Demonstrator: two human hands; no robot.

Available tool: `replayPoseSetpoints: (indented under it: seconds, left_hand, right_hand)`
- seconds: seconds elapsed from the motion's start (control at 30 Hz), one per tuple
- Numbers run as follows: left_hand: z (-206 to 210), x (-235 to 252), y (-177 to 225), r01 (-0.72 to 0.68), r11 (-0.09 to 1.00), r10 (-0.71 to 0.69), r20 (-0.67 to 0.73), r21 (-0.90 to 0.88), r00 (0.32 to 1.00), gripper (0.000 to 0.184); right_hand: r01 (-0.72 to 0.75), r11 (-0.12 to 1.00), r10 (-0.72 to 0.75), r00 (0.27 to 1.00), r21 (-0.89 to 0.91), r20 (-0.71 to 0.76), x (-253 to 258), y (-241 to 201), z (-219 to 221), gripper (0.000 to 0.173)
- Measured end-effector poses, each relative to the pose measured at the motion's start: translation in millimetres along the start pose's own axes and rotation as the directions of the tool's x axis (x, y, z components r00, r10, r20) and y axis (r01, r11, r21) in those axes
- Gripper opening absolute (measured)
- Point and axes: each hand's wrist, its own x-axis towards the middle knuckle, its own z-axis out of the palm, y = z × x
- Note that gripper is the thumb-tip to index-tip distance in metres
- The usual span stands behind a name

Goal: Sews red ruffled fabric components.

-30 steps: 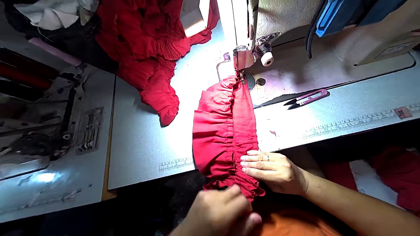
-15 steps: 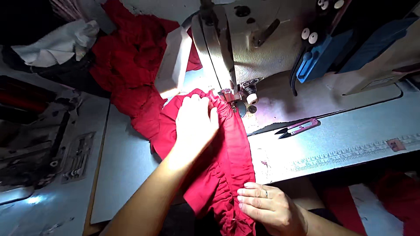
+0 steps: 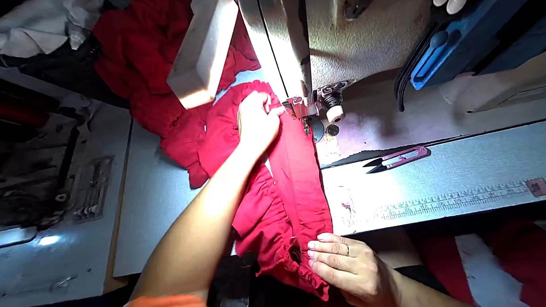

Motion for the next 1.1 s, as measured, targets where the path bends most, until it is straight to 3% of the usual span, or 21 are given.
replayPoseSetpoints:
  seconds: [0.17, 0.3, 0.43, 0.47, 0.57, 0.7, 0.8, 0.87, 0.93, 1.1]
  left_hand:
    - [-1.7, 18.2, 20.2, 0.049, 0.998, -0.046, 0.057, -0.050, 0.997, 0.024]
    - [8.4, 10.1, 21.0, 0.101, 0.995, -0.102, 0.050, 0.019, 0.994, 0.021]
    - [15.3, 1.0, 29.9, 0.091, 0.995, -0.089, -0.053, 0.046, 0.995, 0.044]
    - [14.9, -0.3, 32.1, 0.082, 0.995, -0.078, -0.056, 0.062, 0.995, 0.041]
    - [14.3, -3.7, 29.4, -0.029, 0.996, 0.032, -0.042, 0.081, 0.999, 0.013]
    - [4.5, -16.8, 24.0, -0.208, 0.973, 0.210, -0.006, 0.101, 0.978, 0.020]
    - [-6.7, -38.4, 17.3, -0.314, 0.946, 0.307, 0.096, 0.079, 0.947, 0.040]
    - [-17.5, -54.1, 14.9, -0.250, 0.967, 0.229, 0.261, 0.050, 0.938, 0.075]
    - [-23.1, -61.5, 11.4, -0.200, 0.978, 0.169, 0.348, 0.056, 0.922, 0.097]
    - [-24.3, -62.8, 21.9, -0.148, 0.981, 0.087, 0.405, 0.122, 0.910, 0.115]
  right_hand:
    - [-0.035, 0.999, 0.035, 0.999, -0.009, 0.001, 2.5, -4.7, -3.7, 0.022]
    - [-0.042, 0.999, 0.042, 0.999, -0.025, -0.006, -2.9, -5.4, -0.2, 0.022]
    - [-0.021, 0.999, 0.022, 1.000, -0.043, 0.016, -4.8, -4.9, -0.8, 0.021]
    - [-0.018, 0.999, 0.019, 1.000, -0.051, 0.022, -4.6, -5.3, -1.3, 0.021]
    - [0.000, 0.996, 0.004, 0.999, -0.093, 0.043, 1.2, -8.3, -0.5, 0.021]
    - [0.059, 0.976, -0.037, 0.993, -0.210, 0.108, 27.6, -19.2, 2.4, 0.021]
    - [0.094, 0.964, -0.060, 0.988, -0.249, 0.139, 38.0, -22.3, 4.1, 0.021]
    - [0.082, 0.966, -0.051, 0.990, -0.244, 0.131, 31.9, -19.4, 5.7, 0.021]
    - [0.042, 0.977, -0.023, 0.995, -0.207, 0.092, 21.0, -16.8, 6.3, 0.022]
    - [-0.046, 0.993, 0.049, 0.998, -0.110, 0.027, 6.2, -15.0, 2.6, 0.024]
